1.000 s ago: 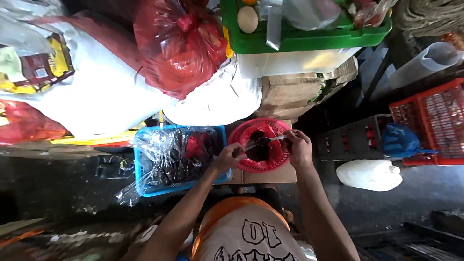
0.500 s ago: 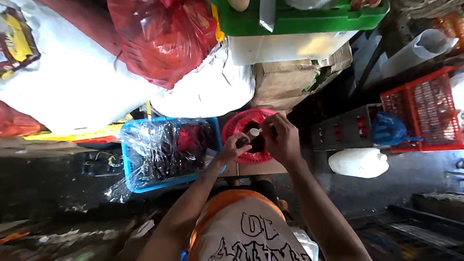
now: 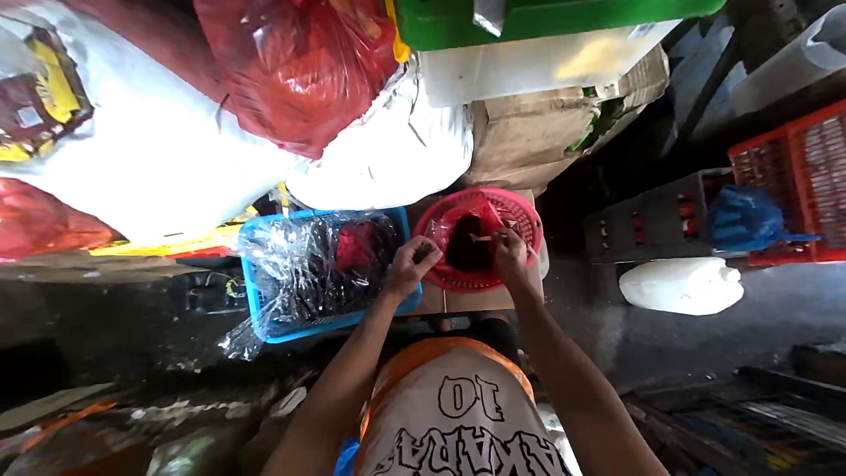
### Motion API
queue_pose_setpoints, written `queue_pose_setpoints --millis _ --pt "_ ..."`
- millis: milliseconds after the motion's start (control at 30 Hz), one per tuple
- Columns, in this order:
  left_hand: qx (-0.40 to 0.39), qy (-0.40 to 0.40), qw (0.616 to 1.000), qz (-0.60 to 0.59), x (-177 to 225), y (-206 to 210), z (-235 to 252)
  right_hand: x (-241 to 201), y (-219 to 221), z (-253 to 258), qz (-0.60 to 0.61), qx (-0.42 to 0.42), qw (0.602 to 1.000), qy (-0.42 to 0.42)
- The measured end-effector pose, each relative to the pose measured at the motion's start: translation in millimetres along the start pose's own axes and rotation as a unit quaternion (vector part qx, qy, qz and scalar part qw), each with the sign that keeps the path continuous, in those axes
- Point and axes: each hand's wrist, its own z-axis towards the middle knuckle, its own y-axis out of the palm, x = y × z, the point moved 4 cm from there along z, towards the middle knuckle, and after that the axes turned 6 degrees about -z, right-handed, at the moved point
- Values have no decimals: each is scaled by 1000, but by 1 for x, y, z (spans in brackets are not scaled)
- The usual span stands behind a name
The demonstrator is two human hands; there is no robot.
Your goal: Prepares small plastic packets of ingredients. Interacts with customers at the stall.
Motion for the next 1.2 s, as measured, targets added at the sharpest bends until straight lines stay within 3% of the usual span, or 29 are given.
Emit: queue_pose_setpoints --millis 200,500,933,1100,1200 --pt "25 -11 1000 14 -13 -3 -5 -1 15 0 68 -94 987 115" --pt "-5 -8 999 53 -15 -1 3 -9 -8 -5 300 -58 924 231" --pt "-92 -2 992 87 -8 8 25 -77 -92 0 325 -13 941 93" --pt "-119 9 988 98 6 18 32 -99 -103 5 314 -18 948 55" --pt "-134 19 989 67 9 24 32 -106 -99 2 238 -26 971 24"
